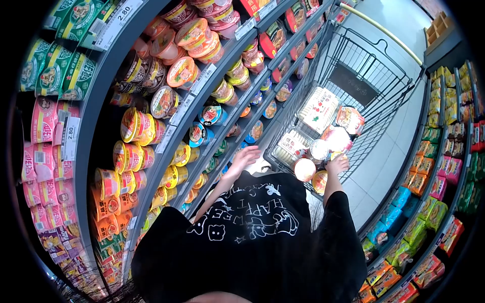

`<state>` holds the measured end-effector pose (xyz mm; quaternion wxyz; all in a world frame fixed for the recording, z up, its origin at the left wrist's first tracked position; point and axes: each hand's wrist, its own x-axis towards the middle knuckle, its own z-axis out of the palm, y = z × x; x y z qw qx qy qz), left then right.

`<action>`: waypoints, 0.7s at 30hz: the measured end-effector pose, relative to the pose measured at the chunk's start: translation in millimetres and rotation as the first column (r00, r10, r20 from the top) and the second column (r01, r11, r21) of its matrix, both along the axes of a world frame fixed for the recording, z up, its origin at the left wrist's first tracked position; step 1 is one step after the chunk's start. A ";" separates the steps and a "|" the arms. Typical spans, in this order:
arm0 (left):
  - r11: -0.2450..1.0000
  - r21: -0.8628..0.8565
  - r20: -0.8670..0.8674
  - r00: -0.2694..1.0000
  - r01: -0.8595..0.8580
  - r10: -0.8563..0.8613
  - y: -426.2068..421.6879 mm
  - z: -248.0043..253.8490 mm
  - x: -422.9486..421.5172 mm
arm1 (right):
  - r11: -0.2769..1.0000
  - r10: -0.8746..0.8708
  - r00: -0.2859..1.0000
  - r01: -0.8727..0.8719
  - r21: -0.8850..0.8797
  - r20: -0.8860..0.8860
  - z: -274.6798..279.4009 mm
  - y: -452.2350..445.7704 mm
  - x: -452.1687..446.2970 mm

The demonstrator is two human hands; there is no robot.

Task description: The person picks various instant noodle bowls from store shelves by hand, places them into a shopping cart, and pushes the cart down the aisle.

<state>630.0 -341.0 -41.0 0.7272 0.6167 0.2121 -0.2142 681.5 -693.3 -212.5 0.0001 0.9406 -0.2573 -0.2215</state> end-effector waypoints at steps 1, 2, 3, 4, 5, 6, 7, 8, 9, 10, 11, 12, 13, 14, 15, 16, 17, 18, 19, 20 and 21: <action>1.000 0.000 0.000 1.000 0.003 -0.003 -0.3 0.6 0.8 | 0.998 -0.017 1.000 0.016 -0.060 -0.008 -6.8 -0.4 -1.4; 1.000 0.005 0.014 1.000 0.008 -0.008 0.0 1.3 0.6 | 0.992 -0.033 0.999 0.031 -0.119 -0.017 -13.6 -0.6 -3.7; 1.000 0.011 0.027 1.000 0.012 -0.012 0.5 1.8 -0.5 | 0.992 -0.021 1.000 0.020 -0.122 -0.012 -19.9 -2.6 -5.1; 1.000 0.011 0.023 1.000 0.013 -0.014 1.0 1.3 -1.6 | 0.992 -0.022 1.000 0.020 -0.122 -0.015 -15.9 -1.9 -5.1; 1.000 0.009 0.023 1.000 0.006 -0.006 1.7 0.8 -1.5 | 0.994 -0.027 0.996 0.018 -0.106 -0.090 -9.9 -1.1 -1.9; 1.000 0.007 0.023 1.000 -0.001 0.001 2.7 0.2 -1.2 | 0.996 -0.032 0.986 0.017 -0.090 -0.164 -4.5 1.2 1.6; 1.000 0.006 0.021 1.000 0.004 -0.004 3.8 3.0 0.0 | 0.995 -0.056 0.977 0.038 -0.091 -0.206 -3.7 2.9 2.8; 1.000 0.022 0.027 1.000 -0.005 0.004 4.5 5.4 0.7 | 0.994 -0.068 0.975 0.048 -0.097 -0.212 -3.3 3.1 2.3; 0.999 0.033 0.029 1.000 -0.005 0.004 4.2 5.5 0.3 | 0.996 -0.081 0.984 0.075 -0.041 -0.158 0.1 4.2 -1.0; 1.000 0.025 0.055 0.998 -0.007 0.006 5.2 3.4 0.7 | 0.994 -0.105 0.989 0.107 0.010 -0.108 14.3 8.0 -5.0; 1.000 0.030 0.077 0.997 -0.002 0.000 6.5 -0.4 0.8 | 0.991 -0.109 0.977 0.122 0.057 -0.185 28.2 6.4 -1.9; 0.999 0.031 0.092 0.996 0.005 -0.008 6.8 -1.0 1.2 | 0.984 -0.114 0.957 0.146 0.103 -0.265 52.4 11.0 6.8; 0.999 0.036 0.083 0.996 0.013 -0.016 6.8 -1.4 2.8 | 0.982 -0.156 0.965 0.175 0.076 -0.211 54.5 12.8 6.9; 0.999 0.040 0.073 0.997 0.020 -0.023 6.1 0.0 5.1 | 0.983 -0.159 0.971 0.172 0.059 -0.181 41.4 9.0 5.2; 0.998 0.051 0.057 0.998 0.027 -0.030 5.5 -1.0 7.7 | 0.976 -0.129 0.966 0.164 0.145 -0.222 54.4 5.2 6.9; 0.998 0.063 0.043 0.999 0.030 -0.033 4.7 -2.9 8.7 | 0.952 -0.139 0.965 0.191 0.237 -0.221 38.6 -5.8 4.5; 0.997 0.064 0.040 0.998 0.046 -0.048 4.8 -5.4 8.5 | 0.974 -0.108 0.974 0.144 0.173 -0.198 6.0 -12.1 -0.1; 0.996 0.068 0.042 0.997 0.054 -0.057 5.3 -8.4 9.1 | 0.957 -0.116 0.949 0.186 0.223 -0.295 10.0 -16.3 6.2; 0.995 0.078 0.003 0.998 0.066 -0.067 4.7 -11.2 9.7 | 0.947 -0.094 0.938 0.187 0.260 -0.333 14.9 -18.4 7.5; 0.993 0.097 -0.036 0.997 0.073 -0.070 3.9 -13.3 10.1 | 0.945 -0.067 0.936 0.170 0.278 -0.346 19.0 -19.4 7.0; 0.991 0.098 -0.062 0.995 0.086 -0.080 3.1 -15.5 10.5 | 0.969 -0.016 0.963 0.081 0.233 -0.269 8.1 -19.8 -0.8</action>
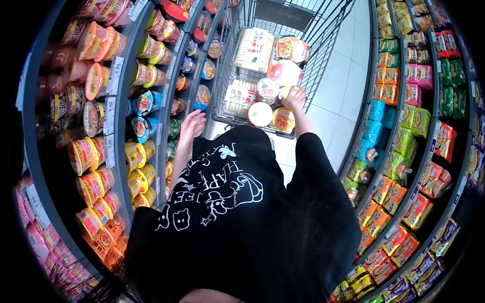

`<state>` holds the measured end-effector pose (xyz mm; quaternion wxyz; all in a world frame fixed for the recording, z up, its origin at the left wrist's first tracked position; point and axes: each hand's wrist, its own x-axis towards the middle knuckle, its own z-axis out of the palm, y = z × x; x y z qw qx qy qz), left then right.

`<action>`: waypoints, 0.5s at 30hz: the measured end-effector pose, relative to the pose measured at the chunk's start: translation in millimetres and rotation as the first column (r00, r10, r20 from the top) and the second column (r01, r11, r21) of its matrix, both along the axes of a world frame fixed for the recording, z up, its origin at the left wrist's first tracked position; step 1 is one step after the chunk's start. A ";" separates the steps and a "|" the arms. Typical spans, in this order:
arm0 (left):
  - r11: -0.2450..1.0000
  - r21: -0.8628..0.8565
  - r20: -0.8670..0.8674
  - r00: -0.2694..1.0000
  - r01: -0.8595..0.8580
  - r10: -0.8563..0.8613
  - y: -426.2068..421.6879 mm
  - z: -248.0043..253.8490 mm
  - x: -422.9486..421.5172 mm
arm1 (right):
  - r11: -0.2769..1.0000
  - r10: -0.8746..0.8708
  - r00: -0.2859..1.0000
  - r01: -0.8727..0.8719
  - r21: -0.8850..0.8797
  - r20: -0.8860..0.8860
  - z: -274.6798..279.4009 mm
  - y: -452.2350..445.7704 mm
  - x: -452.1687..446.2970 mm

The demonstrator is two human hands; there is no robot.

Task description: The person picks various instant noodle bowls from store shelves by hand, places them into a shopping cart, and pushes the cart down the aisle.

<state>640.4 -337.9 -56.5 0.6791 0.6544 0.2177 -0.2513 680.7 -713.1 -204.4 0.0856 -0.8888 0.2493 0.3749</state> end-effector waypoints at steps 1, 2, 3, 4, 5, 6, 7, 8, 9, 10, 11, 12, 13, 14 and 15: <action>1.000 0.006 -0.028 1.000 0.009 -0.008 -2.6 2.2 -0.3 | 0.996 0.077 0.994 -0.073 -0.055 0.074 -4.1 4.5 -8.7; 0.999 0.024 -0.062 0.998 0.027 -0.025 -5.2 5.3 -0.3 | 0.992 0.085 0.994 -0.078 -0.099 0.069 -7.9 7.6 -12.2; 0.999 0.024 -0.067 0.998 0.022 -0.021 -8.2 7.1 -0.2 | 0.992 0.078 0.995 -0.071 -0.106 0.068 -10.6 8.4 -12.4; 0.999 0.010 -0.051 0.998 0.030 -0.030 -10.1 7.1 0.2 | 0.998 0.038 0.999 -0.036 -0.056 0.032 -2.1 10.0 -8.0; 0.999 -0.004 -0.035 0.999 0.039 -0.040 -11.5 6.3 0.1 | 1.000 -0.001 1.000 0.001 -0.008 -0.006 8.5 10.6 -3.0; 0.999 -0.017 -0.034 0.999 0.041 -0.042 -13.0 5.5 0.1 | 1.000 -0.001 1.000 0.001 -0.010 -0.006 17.1 12.7 0.4; 0.999 -0.022 -0.035 0.999 0.034 -0.035 -13.0 3.9 0.0 | 0.999 -0.036 0.999 0.036 0.015 -0.028 20.7 12.5 3.5; 0.998 -0.009 -0.012 0.998 0.065 -0.065 -13.1 2.2 -1.0 | 0.997 -0.063 0.997 0.065 0.039 -0.051 23.1 11.7 6.4; 0.996 0.004 0.009 0.996 0.091 -0.091 -13.3 0.5 -2.9 | 0.998 -0.045 0.998 0.047 0.034 -0.054 22.9 12.1 6.9; 0.997 -0.009 0.004 0.997 0.074 -0.074 -12.5 -0.7 -4.9 | 1.000 -0.015 0.999 0.016 0.015 -0.028 19.8 13.4 2.7; 0.998 -0.021 0.000 0.998 0.063 -0.063 -11.0 -0.8 -5.7 | 1.000 0.008 1.000 -0.008 -0.003 -0.002 17.1 13.7 -1.5; 0.997 -0.011 0.002 0.997 0.075 -0.075 -9.4 -1.7 -5.7 | 0.999 0.032 0.998 -0.030 -0.036 0.059 14.8 12.3 -1.3; 0.996 -0.001 0.004 0.996 0.087 -0.087 -7.7 -4.0 -6.7 | 0.999 0.036 0.998 -0.034 -0.037 0.060 20.9 11.2 1.1; 0.997 -0.001 0.004 0.997 0.082 -0.082 -7.1 -1.3 -6.9 | 0.998 0.052 0.996 -0.048 -0.048 0.078 29.0 8.9 4.0; 0.997 0.006 0.022 0.997 0.078 -0.078 -6.2 1.5 -7.1 | 0.996 0.070 0.993 -0.064 -0.058 0.096 36.5 8.5 6.8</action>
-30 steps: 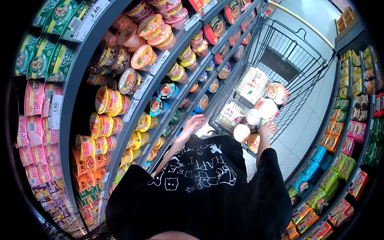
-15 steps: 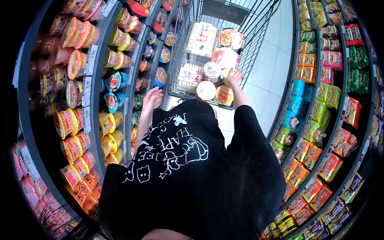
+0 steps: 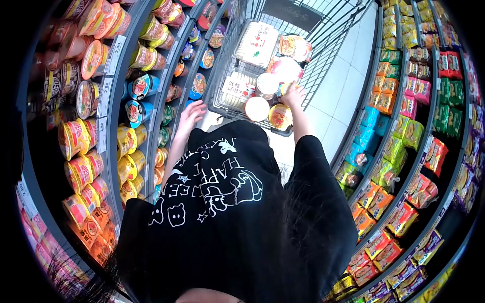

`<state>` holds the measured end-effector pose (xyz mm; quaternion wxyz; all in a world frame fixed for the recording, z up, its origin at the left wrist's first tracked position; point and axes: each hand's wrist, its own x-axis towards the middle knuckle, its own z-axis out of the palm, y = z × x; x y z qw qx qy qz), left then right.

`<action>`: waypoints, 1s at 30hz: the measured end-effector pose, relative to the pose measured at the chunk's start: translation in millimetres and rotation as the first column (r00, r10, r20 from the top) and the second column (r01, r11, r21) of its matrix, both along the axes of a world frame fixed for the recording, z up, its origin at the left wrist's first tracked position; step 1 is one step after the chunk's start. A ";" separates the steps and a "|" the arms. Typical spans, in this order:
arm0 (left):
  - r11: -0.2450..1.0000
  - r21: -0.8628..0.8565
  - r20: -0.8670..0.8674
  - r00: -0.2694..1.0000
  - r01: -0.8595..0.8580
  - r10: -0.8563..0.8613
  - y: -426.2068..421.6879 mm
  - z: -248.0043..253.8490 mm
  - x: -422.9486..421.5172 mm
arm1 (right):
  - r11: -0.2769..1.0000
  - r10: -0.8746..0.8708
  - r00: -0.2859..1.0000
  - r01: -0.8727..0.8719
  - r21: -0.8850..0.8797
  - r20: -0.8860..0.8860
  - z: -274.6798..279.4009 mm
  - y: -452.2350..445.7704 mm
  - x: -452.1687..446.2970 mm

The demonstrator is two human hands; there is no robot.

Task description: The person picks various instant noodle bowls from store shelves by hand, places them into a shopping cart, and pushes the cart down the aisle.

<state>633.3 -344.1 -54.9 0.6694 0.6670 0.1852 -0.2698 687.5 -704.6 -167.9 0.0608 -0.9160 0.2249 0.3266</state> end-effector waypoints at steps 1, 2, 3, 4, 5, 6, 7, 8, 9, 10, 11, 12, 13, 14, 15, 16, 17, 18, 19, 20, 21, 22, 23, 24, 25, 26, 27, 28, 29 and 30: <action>1.000 0.005 0.019 1.000 -0.005 0.005 1.0 0.8 -0.4 | 0.991 0.062 0.982 -0.040 -0.124 0.176 2.8 5.0 -0.2; 1.000 0.004 0.017 1.000 -0.014 0.013 1.7 1.1 -0.9 | 0.991 0.070 0.982 -0.049 -0.125 0.174 6.8 5.8 -0.1; 0.999 -0.005 0.013 0.999 -0.043 0.043 2.2 0.9 -1.1 | 0.986 0.116 0.940 -0.070 -0.152 0.322 11.8 4.2 -3.4; 0.997 -0.015 0.007 0.997 -0.070 0.070 2.7 -0.5 -2.3 | 0.980 0.162 0.874 -0.087 -0.180 0.459 26.7 6.9 -7.0; 0.998 -0.017 0.010 0.998 -0.068 0.068 3.8 -2.0 -3.2 | 0.986 0.132 0.838 -0.054 -0.160 0.529 40.3 11.8 -11.6; 0.998 -0.004 0.010 0.998 -0.059 0.059 3.3 0.0 -3.2 | 0.985 0.135 0.841 -0.055 -0.164 0.524 54.6 17.7 -19.5; 0.998 -0.002 0.006 0.998 -0.059 0.059 3.7 -1.5 -3.5 | 0.990 0.126 0.835 -0.073 -0.120 0.536 69.7 24.5 -29.4; 0.998 0.000 0.003 0.998 -0.057 0.057 4.2 -3.5 -3.4 | 0.993 0.115 0.828 -0.088 -0.075 0.549 82.7 32.1 -40.1; 0.999 -0.003 0.001 0.999 -0.054 0.054 4.3 -5.3 -2.9 | 0.993 0.119 0.856 -0.103 -0.059 0.503 89.6 39.6 -51.5; 0.999 -0.001 0.000 0.999 -0.054 0.054 4.7 -7.1 -2.3 | 0.995 0.102 0.870 -0.095 -0.039 0.483 88.1 45.4 -61.9; 0.998 0.003 0.001 0.998 -0.056 0.056 4.2 -6.8 -1.0 | 0.995 0.100 0.861 -0.094 -0.038 0.499 81.4 48.2 -73.4; 0.999 0.001 0.000 0.999 -0.053 0.053 3.5 -6.6 0.5 | 0.995 0.099 0.852 -0.094 -0.036 0.514 74.8 49.8 -83.4; 0.999 0.003 0.001 0.999 -0.054 0.054 2.0 -4.4 2.7 | 0.995 0.097 0.853 -0.092 -0.036 0.514 72.0 50.5 -90.4; 0.999 0.006 0.003 0.999 -0.053 0.053 0.5 -2.6 4.4 | 0.995 0.098 0.849 -0.082 -0.055 0.519 68.9 51.0 -97.1; 0.999 0.007 0.002 0.999 -0.047 0.047 -0.9 -1.5 6.0 | 0.995 0.096 0.846 -0.068 -0.072 0.525 65.4 51.8 -102.2; 0.999 0.004 0.004 0.999 -0.035 0.035 -1.8 -3.5 7.4 | 0.996 0.089 0.846 -0.060 -0.071 0.526 63.7 53.4 -103.4; 1.000 0.000 0.007 1.000 -0.023 0.023 -3.1 -5.5 9.0 | 0.996 0.081 0.850 -0.053 -0.069 0.520 61.8 54.3 -103.1; 1.000 -0.001 0.010 1.000 -0.015 0.015 -4.6 -7.4 9.6 | 0.997 0.075 0.854 -0.046 -0.068 0.514 60.4 54.5 -103.8; 1.000 -0.010 0.006 1.000 -0.008 0.008 -6.1 -8.1 10.2 | 0.997 0.069 0.854 -0.039 -0.069 0.516 64.9 56.1 -103.1; 1.000 -0.019 0.003 1.000 -0.001 0.002 -7.1 -8.8 11.0 | 0.997 0.067 0.888 -0.044 -0.061 0.455 69.5 57.0 -101.4; 1.000 -0.019 0.006 1.000 0.002 -0.001 -7.7 -9.3 11.7 | 0.997 0.067 0.917 -0.051 -0.052 0.392 74.0 57.8 -98.9; 1.000 -0.027 0.011 1.000 0.010 -0.009 -8.0 -9.2 11.7 | 0.997 0.066 0.916 -0.050 -0.052 0.395 78.0 58.7 -96.7; 0.999 -0.034 0.014 1.000 0.017 -0.016 -8.0 -9.0 11.3 | 0.998 0.059 0.924 -0.040 -0.057 0.378 82.5 59.8 -94.7; 0.999 -0.034 0.017 1.000 0.015 -0.015 -7.7 -8.8 11.3 | 0.998 0.053 0.931 -0.033 -0.062 0.361 84.5 60.1 -93.3; 0.999 -0.035 0.026 1.000 0.016 -0.015 -7.4 -9.3 11.4 | 0.997 0.055 0.930 -0.035 -0.063 0.364 83.7 58.5 -90.9; 0.999 -0.036 0.035 0.999 0.017 -0.016 -7.1 -9.8 11.0 | 0.998 0.038 0.892 -0.008 -0.070 0.450 82.3 55.5 -86.2; 0.999 -0.037 0.036 0.999 0.015 -0.014 -6.6 -10.2 10.3 | 0.997 0.023 0.847 0.019 -0.074 0.532 80.9 51.4 -80.2; 0.999 -0.033 0.035 0.999 0.014 -0.013 -6.1 -9.5 10.3 | 0.997 0.025 0.846 0.017 -0.075 0.532 75.7 41.8 -72.7; 0.999 -0.029 0.035 0.999 0.014 -0.013 -5.5 -9.2 10.5 | 1.000 -0.019 0.810 0.002 0.029 0.586 66.9 27.1 -62.3; 0.999 -0.030 0.035 0.999 0.012 -0.011 -4.9 -10.2 10.2 | 0.991 -0.069 0.772 -0.019 0.132 0.632 58.7 13.7 -50.5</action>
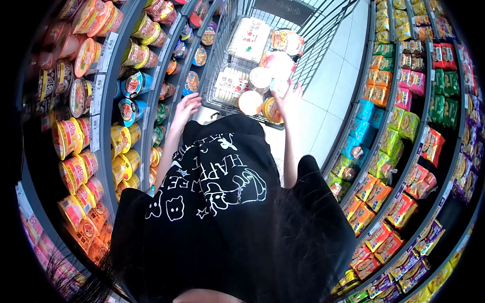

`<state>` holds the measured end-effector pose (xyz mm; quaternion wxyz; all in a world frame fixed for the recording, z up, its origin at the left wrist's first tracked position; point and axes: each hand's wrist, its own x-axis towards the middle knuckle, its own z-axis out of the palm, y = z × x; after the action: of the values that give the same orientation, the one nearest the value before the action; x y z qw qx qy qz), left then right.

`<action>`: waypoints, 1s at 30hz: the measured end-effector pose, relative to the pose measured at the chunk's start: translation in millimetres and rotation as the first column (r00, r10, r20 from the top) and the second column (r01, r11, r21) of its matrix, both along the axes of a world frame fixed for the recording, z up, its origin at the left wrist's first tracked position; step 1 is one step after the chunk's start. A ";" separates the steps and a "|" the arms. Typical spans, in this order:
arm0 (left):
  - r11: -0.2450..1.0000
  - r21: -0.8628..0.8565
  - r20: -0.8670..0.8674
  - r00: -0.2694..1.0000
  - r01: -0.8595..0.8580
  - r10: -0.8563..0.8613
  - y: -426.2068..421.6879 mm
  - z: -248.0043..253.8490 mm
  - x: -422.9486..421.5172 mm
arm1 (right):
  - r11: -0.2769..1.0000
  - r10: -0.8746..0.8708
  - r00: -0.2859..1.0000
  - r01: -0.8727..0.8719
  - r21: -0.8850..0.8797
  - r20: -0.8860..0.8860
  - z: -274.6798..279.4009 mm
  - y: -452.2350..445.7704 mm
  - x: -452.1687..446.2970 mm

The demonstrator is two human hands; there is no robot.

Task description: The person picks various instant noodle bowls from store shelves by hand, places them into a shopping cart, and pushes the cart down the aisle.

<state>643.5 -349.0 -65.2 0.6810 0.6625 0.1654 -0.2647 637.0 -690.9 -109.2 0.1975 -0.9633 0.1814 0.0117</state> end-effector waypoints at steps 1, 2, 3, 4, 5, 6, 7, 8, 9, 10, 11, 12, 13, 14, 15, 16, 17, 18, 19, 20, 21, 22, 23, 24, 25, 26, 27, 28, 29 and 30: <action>1.000 -0.002 -0.013 1.000 -0.005 0.005 0.5 -2.2 -1.3 | 1.000 0.003 1.000 -0.003 -0.002 -0.001 -5.0 -9.0 14.1; 1.000 -0.005 -0.026 1.000 -0.012 0.012 0.1 -4.7 -2.9 | 0.990 0.014 0.993 0.003 0.142 -0.115 -9.3 -16.3 30.7; 1.000 -0.005 -0.029 0.999 -0.022 0.021 -1.5 -3.0 -4.1 | 0.959 0.044 0.973 0.022 0.281 -0.227 -15.1 -23.4 46.2; 1.000 0.030 -0.020 1.000 0.004 -0.003 -2.6 0.6 -6.0 | 0.959 0.056 0.971 0.012 0.282 -0.232 -30.3 -30.4 57.7; 0.997 0.068 -0.010 1.000 0.027 -0.026 -2.8 3.1 -7.4 | 0.968 0.160 0.938 -0.088 0.236 -0.307 -52.7 -34.8 66.7; 0.997 0.075 -0.010 1.000 0.011 -0.011 -1.6 -0.3 -10.2 | 0.961 0.257 0.889 -0.193 0.198 -0.378 -73.8 -36.9 73.1; 0.996 0.077 0.039 0.998 0.052 -0.055 0.2 -6.7 -16.3 | 0.950 0.312 0.840 -0.287 0.124 -0.444 -89.2 -36.7 76.3; 0.992 0.082 0.086 0.991 0.091 -0.098 0.6 -8.8 -21.8 | 0.943 0.327 0.763 -0.229 0.240 -0.558 -106.3 -40.6 80.6; 0.995 0.076 0.088 0.994 0.057 -0.064 0.0 -11.1 -27.7 | 0.946 0.323 0.694 -0.220 0.238 -0.644 -123.3 -43.4 81.2; 0.989 0.123 0.077 0.993 0.078 -0.088 -1.6 -13.2 -32.6 | 0.949 0.315 0.616 -0.212 0.234 -0.722 -131.5 -42.4 81.3; 0.982 0.162 0.065 0.992 0.092 -0.104 -4.8 -10.3 -36.6 | 0.954 0.296 0.605 -0.220 0.203 -0.739 -136.2 -40.4 78.5; 0.973 0.201 0.054 0.991 0.109 -0.122 -8.7 -8.0 -39.1 | 0.959 0.276 0.597 -0.226 0.172 -0.753 -141.0 -38.3 75.5; 0.958 0.247 0.022 0.988 0.143 -0.153 -15.1 -2.2 -39.7 | 0.947 0.300 0.601 -0.283 0.154 -0.741 -148.2 -39.2 70.7; 0.940 0.304 -0.018 0.988 0.153 -0.155 -23.2 4.3 -39.9 | 0.934 0.307 0.536 -0.329 0.140 -0.786 -148.0 -38.0 71.8; 0.875 0.426 0.035 0.962 0.230 -0.270 -28.4 7.4 -36.9 | 0.922 0.328 0.507 -0.357 0.152 -0.797 -148.5 -37.0 74.2; 0.790 0.540 0.070 0.919 0.291 -0.387 -33.6 6.8 -36.2 | 0.909 0.346 0.476 -0.383 0.163 -0.809 -152.8 -39.4 74.7; 0.793 0.532 0.054 0.922 0.298 -0.383 -40.4 2.9 -36.2 | 0.910 0.332 0.478 -0.388 0.144 -0.813 -149.0 -38.2 75.9; 0.759 0.585 0.142 0.886 0.285 -0.442 -47.8 -2.6 -33.8 | 0.911 0.318 0.479 -0.394 0.124 -0.818 -144.9 -37.1 77.6; 0.726 0.635 0.226 0.836 0.263 -0.500 -54.8 -8.3 -31.0 | 0.891 0.326 0.490 -0.445 0.089 -0.808 -162.6 -42.1 75.0; 0.731 0.628 0.218 0.842 0.266 -0.494 -60.6 -16.9 -29.2 | 0.889 0.325 0.478 -0.450 0.090 -0.816 -160.5 -41.7 77.2; 0.692 0.660 0.232 0.797 0.292 -0.557 -66.7 -25.3 -27.2 | 0.900 0.326 0.490 -0.422 0.107 -0.809 -157.7 -41.7 80.5; 0.653 0.689 0.242 0.749 0.314 -0.617 -71.8 -35.7 -27.8 | 0.910 0.327 0.501 -0.395 0.124 -0.802 -152.7 -41.8 81.7; 0.599 0.722 0.215 0.711 0.346 -0.670 -75.1 -46.1 -28.0 | 0.905 0.341 0.520 -0.407 0.125 -0.783 -148.5 -41.7 81.8; 0.605 0.717 0.212 0.717 0.348 -0.664 -77.6 -54.6 -29.9 | 0.903 0.341 0.512 -0.411 0.124 -0.788 -144.2 -39.5 81.2; 0.548 0.727 0.114 0.715 0.412 -0.689 -79.9 -60.6 -31.4 | 0.925 0.287 0.554 -0.374 0.075 -0.782 -140.7 -37.2 77.3; 0.491 0.732 0.019 0.706 0.472 -0.708 -81.5 -66.6 -31.2 | 0.942 0.233 0.597 -0.334 0.026 -0.768 -137.2 -34.5 76.1; 0.545 0.726 0.055 0.755 0.419 -0.654 -81.9 -72.3 -31.1 | 0.953 0.209 0.611 -0.303 0.018 -0.763 -134.0 -30.9 75.7; 0.549 0.724 0.054 0.759 0.418 -0.649 -80.7 -75.0 -29.4 | 0.951 0.212 0.608 -0.309 0.018 -0.765 -132.0 -28.5 77.6; 0.580 0.702 0.056 0.779 0.413 -0.624 -78.9 -77.6 -28.4 | 0.962 0.187 0.620 -0.272 0.015 -0.762 -129.7 -26.9 78.7; 0.609 0.679 0.057 0.798 0.409 -0.600 -78.0 -79.3 -28.7 | 0.972 0.161 0.631 -0.233 0.012 -0.759 -127.0 -25.0 78.4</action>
<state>614.8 -427.0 -144.5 0.3273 0.9015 -0.0487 -0.2790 715.5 -715.8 -236.2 0.0598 -0.8925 0.1411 0.4242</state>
